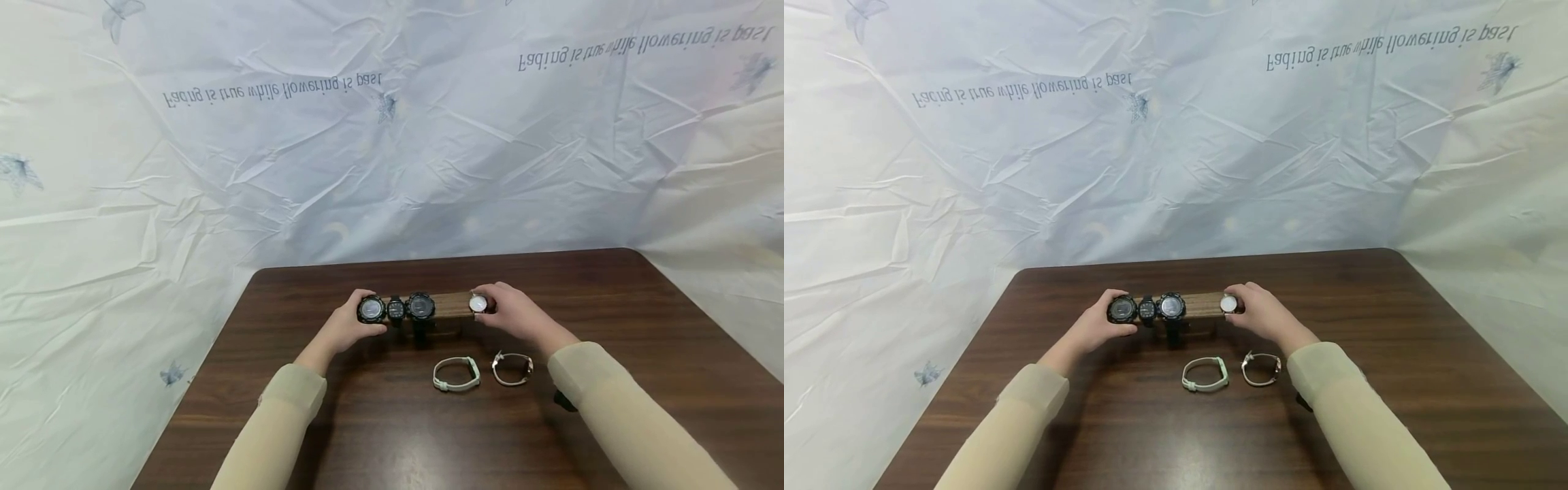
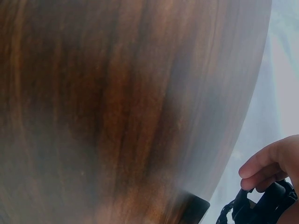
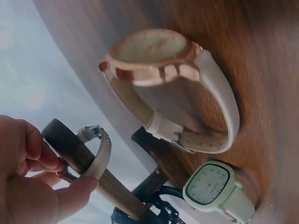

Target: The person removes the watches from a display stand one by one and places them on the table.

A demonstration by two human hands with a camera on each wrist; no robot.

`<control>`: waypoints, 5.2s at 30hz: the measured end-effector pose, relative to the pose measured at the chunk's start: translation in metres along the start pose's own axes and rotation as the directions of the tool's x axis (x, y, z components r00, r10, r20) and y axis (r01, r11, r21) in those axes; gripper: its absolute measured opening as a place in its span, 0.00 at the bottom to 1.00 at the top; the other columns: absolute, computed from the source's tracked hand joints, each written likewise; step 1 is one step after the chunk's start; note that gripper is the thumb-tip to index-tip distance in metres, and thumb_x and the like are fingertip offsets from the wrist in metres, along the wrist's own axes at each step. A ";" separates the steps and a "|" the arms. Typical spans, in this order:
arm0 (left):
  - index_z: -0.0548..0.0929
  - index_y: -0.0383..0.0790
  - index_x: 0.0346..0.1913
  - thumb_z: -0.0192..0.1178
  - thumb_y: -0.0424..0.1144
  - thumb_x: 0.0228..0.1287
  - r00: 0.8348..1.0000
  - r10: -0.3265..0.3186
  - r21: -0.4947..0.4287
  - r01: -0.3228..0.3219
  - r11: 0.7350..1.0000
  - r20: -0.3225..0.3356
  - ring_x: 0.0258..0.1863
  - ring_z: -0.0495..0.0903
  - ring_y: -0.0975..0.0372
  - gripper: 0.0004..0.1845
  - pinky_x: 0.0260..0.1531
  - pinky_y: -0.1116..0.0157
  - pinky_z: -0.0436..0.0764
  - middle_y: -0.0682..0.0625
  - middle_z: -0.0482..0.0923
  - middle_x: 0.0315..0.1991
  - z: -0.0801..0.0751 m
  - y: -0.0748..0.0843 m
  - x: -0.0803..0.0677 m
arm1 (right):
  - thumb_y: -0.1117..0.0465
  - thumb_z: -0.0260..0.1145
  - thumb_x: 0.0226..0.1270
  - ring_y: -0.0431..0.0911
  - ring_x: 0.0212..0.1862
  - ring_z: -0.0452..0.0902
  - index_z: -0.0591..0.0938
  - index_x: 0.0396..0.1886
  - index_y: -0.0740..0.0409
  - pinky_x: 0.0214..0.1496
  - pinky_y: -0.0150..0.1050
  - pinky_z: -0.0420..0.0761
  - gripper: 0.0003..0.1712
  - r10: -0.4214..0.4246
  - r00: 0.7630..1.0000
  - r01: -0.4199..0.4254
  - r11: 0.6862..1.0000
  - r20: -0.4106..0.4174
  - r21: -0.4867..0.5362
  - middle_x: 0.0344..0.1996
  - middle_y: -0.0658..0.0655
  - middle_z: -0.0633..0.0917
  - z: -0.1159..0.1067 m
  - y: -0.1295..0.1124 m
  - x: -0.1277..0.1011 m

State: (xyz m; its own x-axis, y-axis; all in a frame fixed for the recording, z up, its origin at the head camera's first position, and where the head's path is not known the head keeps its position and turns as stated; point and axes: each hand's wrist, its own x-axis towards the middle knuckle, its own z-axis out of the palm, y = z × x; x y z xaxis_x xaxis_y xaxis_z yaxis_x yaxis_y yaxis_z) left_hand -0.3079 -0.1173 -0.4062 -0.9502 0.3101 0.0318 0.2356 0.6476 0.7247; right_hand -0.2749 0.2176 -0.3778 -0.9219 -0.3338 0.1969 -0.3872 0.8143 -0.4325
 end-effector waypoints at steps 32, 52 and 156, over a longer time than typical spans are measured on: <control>0.59 0.62 0.56 0.65 0.59 0.38 1.000 -0.004 0.005 0.004 1.000 0.008 0.42 0.73 0.62 0.39 0.36 0.59 0.72 0.54 0.71 0.46 -0.002 0.002 -0.002 | 0.61 0.68 0.49 0.44 0.33 0.68 0.71 0.49 0.64 0.33 0.38 0.70 0.27 -0.035 0.998 0.032 0.998 -0.059 -0.045 0.32 0.53 0.72 -0.004 0.017 -0.008; 0.59 0.63 0.56 0.65 0.60 0.38 1.000 0.000 0.014 0.000 1.000 0.006 0.41 0.73 0.62 0.39 0.35 0.60 0.72 0.53 0.71 0.45 -0.002 0.001 -0.002 | 0.59 0.67 0.50 0.43 0.29 0.65 0.73 0.41 0.62 0.29 0.37 0.67 0.19 0.001 0.997 -0.004 0.999 -0.074 -0.045 0.29 0.53 0.70 -0.007 0.018 -0.016; 0.60 0.61 0.55 0.65 0.58 0.39 1.000 0.019 0.043 -0.019 0.999 -0.003 0.38 0.74 0.63 0.37 0.35 0.62 0.72 0.53 0.73 0.42 -0.001 0.001 0.000 | 0.47 0.66 0.50 0.36 0.36 0.69 0.71 0.41 0.42 0.38 0.32 0.70 0.19 -0.264 0.957 0.226 0.937 0.117 0.267 0.33 0.39 0.72 0.087 -0.098 -0.008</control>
State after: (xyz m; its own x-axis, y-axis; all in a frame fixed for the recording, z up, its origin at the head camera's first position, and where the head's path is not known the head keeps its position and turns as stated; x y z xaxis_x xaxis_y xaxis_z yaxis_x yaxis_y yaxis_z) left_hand -0.3077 -0.1179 -0.4050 -0.9460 0.3208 0.0475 0.2622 0.6706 0.6939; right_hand -0.2308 0.0992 -0.4139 -0.7819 -0.5906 0.1996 -0.5753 0.5604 -0.5958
